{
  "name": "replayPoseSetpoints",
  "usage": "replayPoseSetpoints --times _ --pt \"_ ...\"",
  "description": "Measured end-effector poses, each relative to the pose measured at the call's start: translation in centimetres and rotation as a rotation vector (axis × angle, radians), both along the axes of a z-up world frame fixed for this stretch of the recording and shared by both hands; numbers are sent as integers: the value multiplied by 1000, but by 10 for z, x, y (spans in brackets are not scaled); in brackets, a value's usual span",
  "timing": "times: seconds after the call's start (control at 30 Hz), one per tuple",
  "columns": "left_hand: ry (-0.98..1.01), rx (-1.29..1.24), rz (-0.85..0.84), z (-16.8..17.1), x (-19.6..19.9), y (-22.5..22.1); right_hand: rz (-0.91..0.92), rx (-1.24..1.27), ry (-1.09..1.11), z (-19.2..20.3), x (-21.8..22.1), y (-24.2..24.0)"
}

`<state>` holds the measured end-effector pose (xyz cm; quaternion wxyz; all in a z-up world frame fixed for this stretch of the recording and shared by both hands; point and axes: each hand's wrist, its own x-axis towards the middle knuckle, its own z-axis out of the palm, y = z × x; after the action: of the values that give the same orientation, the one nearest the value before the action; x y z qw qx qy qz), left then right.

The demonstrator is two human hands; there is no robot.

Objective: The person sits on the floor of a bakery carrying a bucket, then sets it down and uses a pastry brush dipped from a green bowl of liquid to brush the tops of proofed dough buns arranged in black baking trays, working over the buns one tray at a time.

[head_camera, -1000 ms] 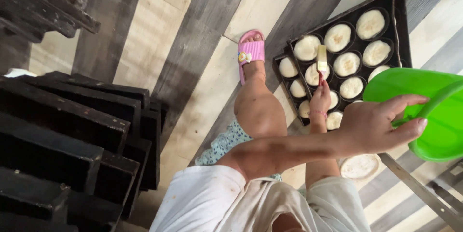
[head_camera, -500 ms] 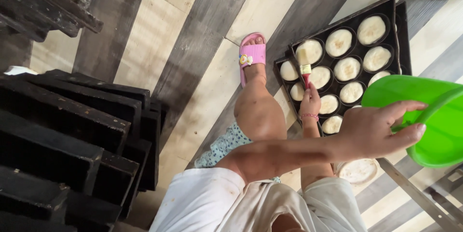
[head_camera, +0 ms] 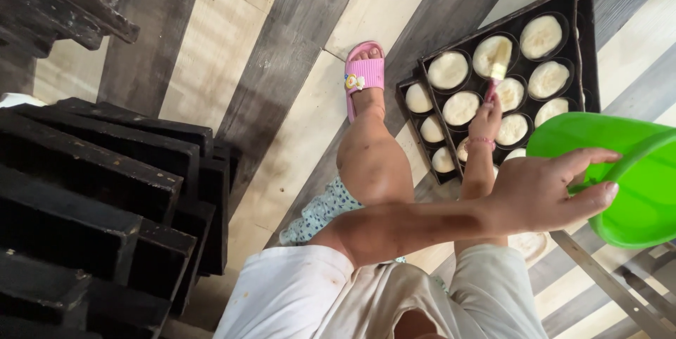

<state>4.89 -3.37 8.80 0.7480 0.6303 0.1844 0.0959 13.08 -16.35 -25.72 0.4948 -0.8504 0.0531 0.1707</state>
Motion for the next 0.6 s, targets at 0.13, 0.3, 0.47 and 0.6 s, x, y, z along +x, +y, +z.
replayPoseSetpoints --times 0.13,0.3,0.47,0.6 --pt "-8 -9 -39 1 5 3 -31 -107 227 2 8 9" --pt "7 -11 -95 1 3 2 -33 -131 85 -15 0 -11" --pt "33 -14 -45 3 1 1 -55 -119 3 -11 5 -14" --pt "16 1 -101 -1 5 6 -80 -149 27 2 13 -6"
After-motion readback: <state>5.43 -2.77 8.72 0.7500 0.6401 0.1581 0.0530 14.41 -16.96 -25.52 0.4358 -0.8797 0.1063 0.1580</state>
